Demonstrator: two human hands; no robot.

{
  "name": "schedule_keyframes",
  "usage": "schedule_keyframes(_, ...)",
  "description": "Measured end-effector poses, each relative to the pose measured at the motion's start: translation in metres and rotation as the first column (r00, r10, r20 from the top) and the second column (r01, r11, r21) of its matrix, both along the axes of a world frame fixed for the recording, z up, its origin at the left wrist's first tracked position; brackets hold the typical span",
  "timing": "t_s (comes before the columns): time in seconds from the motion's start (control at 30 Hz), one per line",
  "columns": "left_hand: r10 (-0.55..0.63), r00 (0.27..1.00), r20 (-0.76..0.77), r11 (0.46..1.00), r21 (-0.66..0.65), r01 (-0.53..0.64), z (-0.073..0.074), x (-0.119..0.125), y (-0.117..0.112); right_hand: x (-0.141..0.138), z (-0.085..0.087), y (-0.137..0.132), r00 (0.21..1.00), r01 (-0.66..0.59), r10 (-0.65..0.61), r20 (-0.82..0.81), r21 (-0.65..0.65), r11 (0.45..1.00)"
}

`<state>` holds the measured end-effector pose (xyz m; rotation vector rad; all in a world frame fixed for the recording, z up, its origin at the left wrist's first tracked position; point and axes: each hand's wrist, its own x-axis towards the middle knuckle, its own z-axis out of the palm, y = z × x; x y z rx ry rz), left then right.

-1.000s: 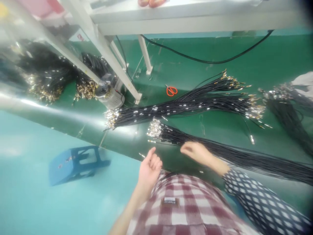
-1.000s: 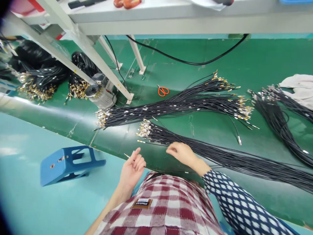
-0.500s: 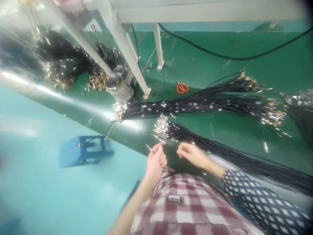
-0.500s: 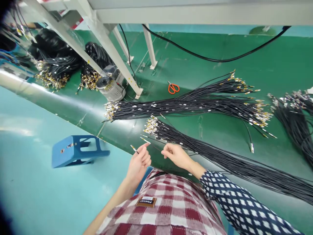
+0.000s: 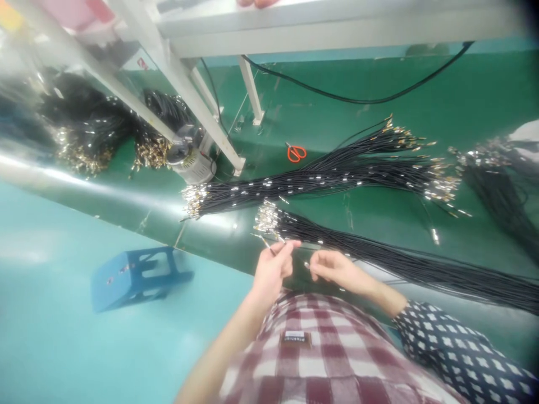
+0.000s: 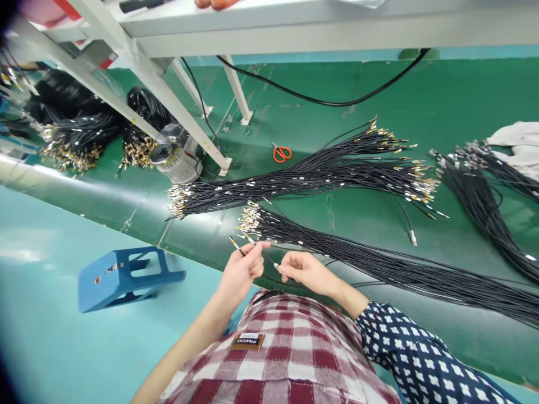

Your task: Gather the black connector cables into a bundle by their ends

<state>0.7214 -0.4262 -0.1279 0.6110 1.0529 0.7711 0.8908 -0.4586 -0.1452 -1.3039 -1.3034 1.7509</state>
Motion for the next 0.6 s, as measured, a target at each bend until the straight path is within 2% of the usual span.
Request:
schedule_keyframes(0.1,-0.045,0.998,-0.039,0.999,-0.009,0.045,0.004,0.0,0.004,-0.009,0.006,0.005,0.962,0.038,-0.099,0.254,0.233,0.972)
schedule_keyframes(0.2,-0.013,0.998,-0.054,1.0,-0.009,0.013,0.006,-0.003,0.006,-0.012,-0.001,0.004,0.913,-0.037,-0.126,0.387,0.386,0.922)
schedule_keyframes(0.3,0.063,0.998,-0.012,0.997,-0.04,-0.063,0.005,-0.007,0.009,0.0,-0.016,-0.007,0.876,-0.155,-0.056,0.479,0.39,0.908)
schedule_keyframes(0.37,0.085,0.996,0.027,0.994,-0.076,-0.083,0.005,-0.008,0.011,0.01,-0.023,-0.016,0.863,-0.178,-0.049,0.504,0.394,0.902)
schedule_keyframes(0.47,0.099,0.992,0.072,0.992,-0.085,-0.093,0.005,-0.007,0.014,0.015,-0.023,-0.021,0.854,-0.213,-0.035,0.519,0.41,0.887)
schedule_keyframes(0.6,0.094,0.995,0.03,0.993,-0.072,-0.092,0.001,-0.003,0.014,0.007,-0.018,-0.02,0.845,-0.274,0.03,0.533,0.386,0.881)
